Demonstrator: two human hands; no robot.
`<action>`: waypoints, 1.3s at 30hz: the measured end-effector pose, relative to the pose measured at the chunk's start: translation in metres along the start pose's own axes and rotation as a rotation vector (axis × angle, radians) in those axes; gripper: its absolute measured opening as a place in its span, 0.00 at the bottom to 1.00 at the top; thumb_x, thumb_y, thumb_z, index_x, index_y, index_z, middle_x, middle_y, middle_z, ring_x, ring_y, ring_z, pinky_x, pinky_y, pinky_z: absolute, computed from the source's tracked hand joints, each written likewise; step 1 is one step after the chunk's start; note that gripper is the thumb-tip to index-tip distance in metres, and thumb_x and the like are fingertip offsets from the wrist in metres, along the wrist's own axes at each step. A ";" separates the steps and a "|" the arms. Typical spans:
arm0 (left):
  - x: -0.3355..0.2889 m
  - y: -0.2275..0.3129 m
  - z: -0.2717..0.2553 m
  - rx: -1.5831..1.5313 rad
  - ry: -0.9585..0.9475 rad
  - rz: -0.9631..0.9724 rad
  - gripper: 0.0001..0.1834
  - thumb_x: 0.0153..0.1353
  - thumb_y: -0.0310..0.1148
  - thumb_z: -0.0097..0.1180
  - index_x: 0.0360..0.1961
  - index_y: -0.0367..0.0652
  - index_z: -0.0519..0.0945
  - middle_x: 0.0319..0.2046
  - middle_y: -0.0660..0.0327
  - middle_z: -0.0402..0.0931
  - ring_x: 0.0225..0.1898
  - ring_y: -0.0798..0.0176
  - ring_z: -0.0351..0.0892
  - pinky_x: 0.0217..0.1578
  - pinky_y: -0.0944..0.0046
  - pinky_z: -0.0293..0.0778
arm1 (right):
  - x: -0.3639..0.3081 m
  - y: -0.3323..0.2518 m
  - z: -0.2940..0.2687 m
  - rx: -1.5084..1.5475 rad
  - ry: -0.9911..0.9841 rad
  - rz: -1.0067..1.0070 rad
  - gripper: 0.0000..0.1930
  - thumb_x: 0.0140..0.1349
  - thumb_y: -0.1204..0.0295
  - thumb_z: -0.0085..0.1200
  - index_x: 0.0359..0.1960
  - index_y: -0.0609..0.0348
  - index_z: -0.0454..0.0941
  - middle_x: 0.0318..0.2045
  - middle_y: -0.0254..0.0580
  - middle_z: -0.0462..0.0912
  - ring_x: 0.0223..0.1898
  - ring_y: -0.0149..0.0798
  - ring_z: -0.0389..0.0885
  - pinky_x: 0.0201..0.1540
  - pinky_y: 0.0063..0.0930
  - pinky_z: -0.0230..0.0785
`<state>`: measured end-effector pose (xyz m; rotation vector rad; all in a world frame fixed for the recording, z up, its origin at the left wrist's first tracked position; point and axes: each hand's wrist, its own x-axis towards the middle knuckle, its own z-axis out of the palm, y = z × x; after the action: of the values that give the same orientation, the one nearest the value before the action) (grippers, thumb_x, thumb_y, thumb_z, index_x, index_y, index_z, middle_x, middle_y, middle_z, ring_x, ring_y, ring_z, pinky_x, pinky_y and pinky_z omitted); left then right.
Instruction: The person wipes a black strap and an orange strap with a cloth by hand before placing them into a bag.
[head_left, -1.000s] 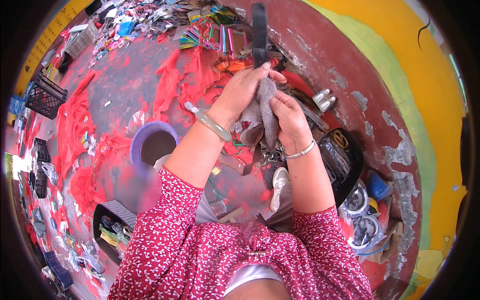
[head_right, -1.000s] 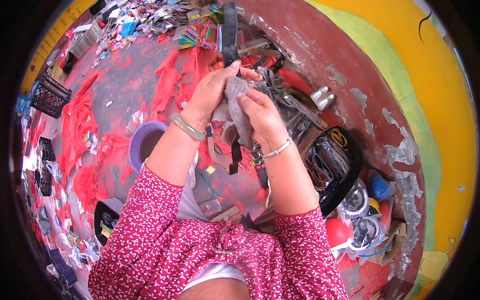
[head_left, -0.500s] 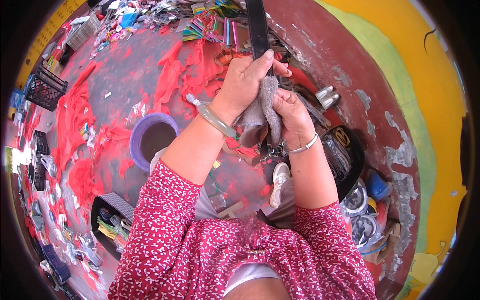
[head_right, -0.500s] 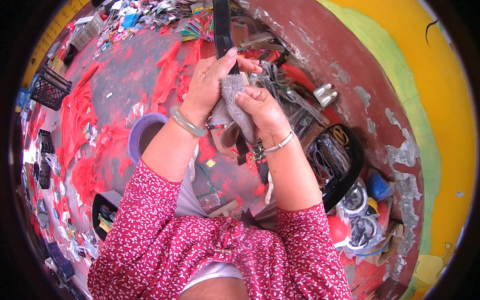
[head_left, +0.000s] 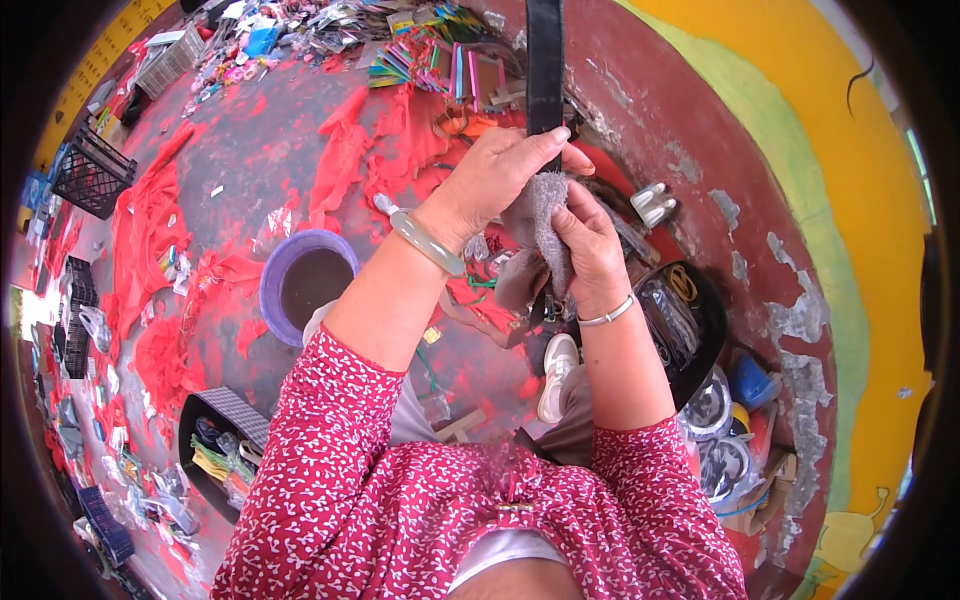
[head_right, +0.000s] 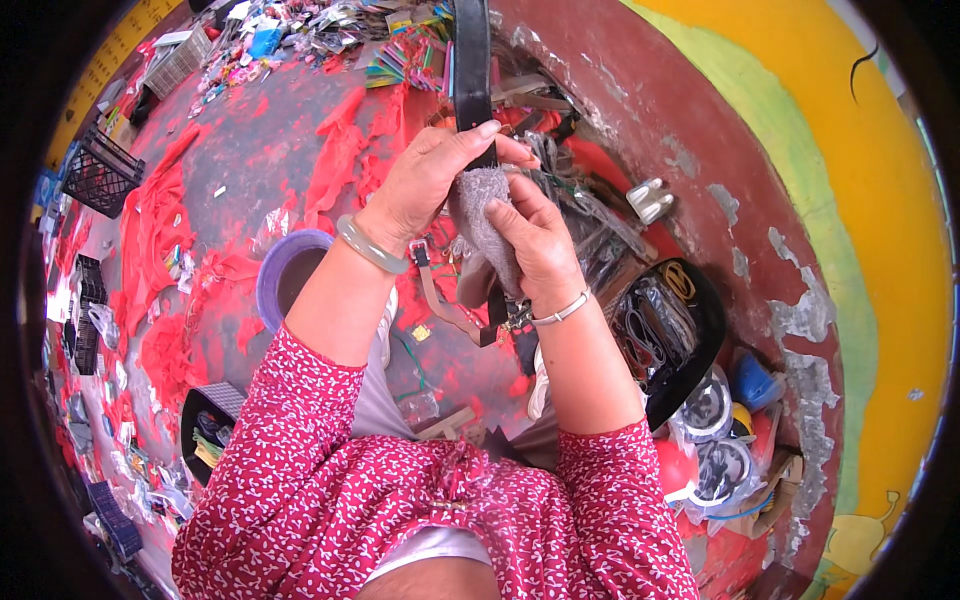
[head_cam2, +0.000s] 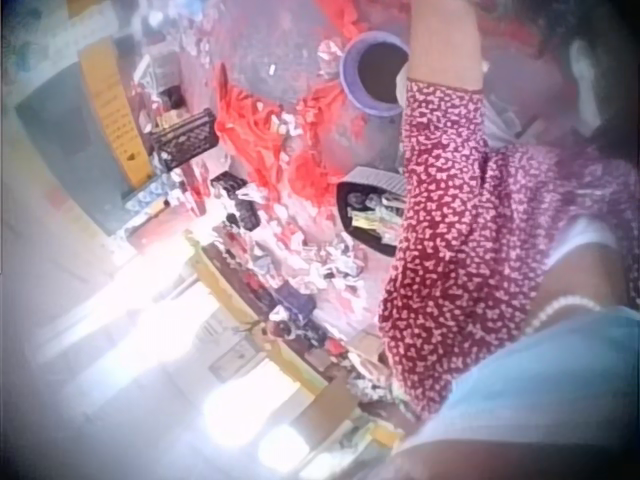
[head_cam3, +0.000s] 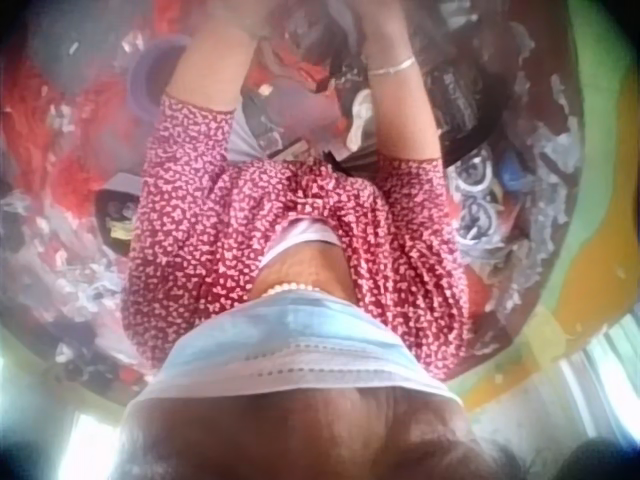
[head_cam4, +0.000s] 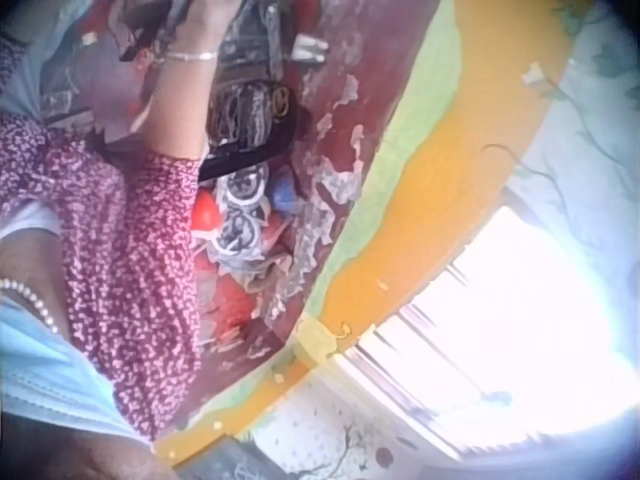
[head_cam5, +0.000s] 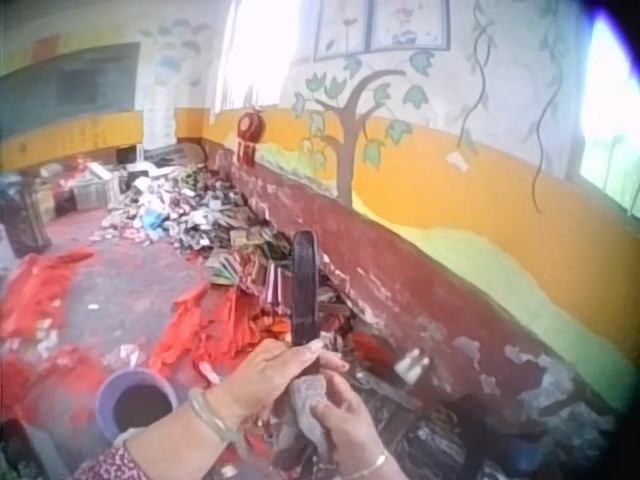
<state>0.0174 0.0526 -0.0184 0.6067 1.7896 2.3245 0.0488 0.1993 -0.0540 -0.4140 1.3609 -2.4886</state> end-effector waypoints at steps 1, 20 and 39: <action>0.000 -0.001 -0.001 0.024 0.004 -0.009 0.22 0.64 0.42 0.41 0.34 0.32 0.79 0.34 0.55 0.78 0.40 0.64 0.75 0.46 0.65 0.68 | -0.001 0.000 -0.003 -0.013 -0.011 0.045 0.16 0.60 0.74 0.47 0.50 0.65 0.68 0.40 0.38 0.76 0.39 0.30 0.76 0.43 0.24 0.69; 0.000 -0.008 0.007 -0.156 0.094 0.058 0.25 0.65 0.46 0.40 0.32 0.32 0.77 0.30 0.52 0.78 0.33 0.63 0.79 0.37 0.65 0.75 | 0.003 -0.005 -0.007 -0.123 -0.036 0.089 0.12 0.62 0.67 0.48 0.40 0.64 0.75 0.30 0.34 0.78 0.31 0.26 0.76 0.36 0.20 0.69; 0.005 0.022 -0.050 -0.281 0.665 0.306 0.22 0.63 0.42 0.38 0.25 0.34 0.75 0.24 0.48 0.78 0.26 0.59 0.79 0.28 0.67 0.71 | -0.023 0.007 -0.007 -0.149 -0.271 0.392 0.13 0.60 0.72 0.50 0.44 0.67 0.74 0.33 0.37 0.80 0.32 0.27 0.78 0.37 0.19 0.71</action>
<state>-0.0042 0.0032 -0.0073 0.0549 1.6026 3.1919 0.0679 0.2094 -0.0661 -0.4466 1.3677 -1.9482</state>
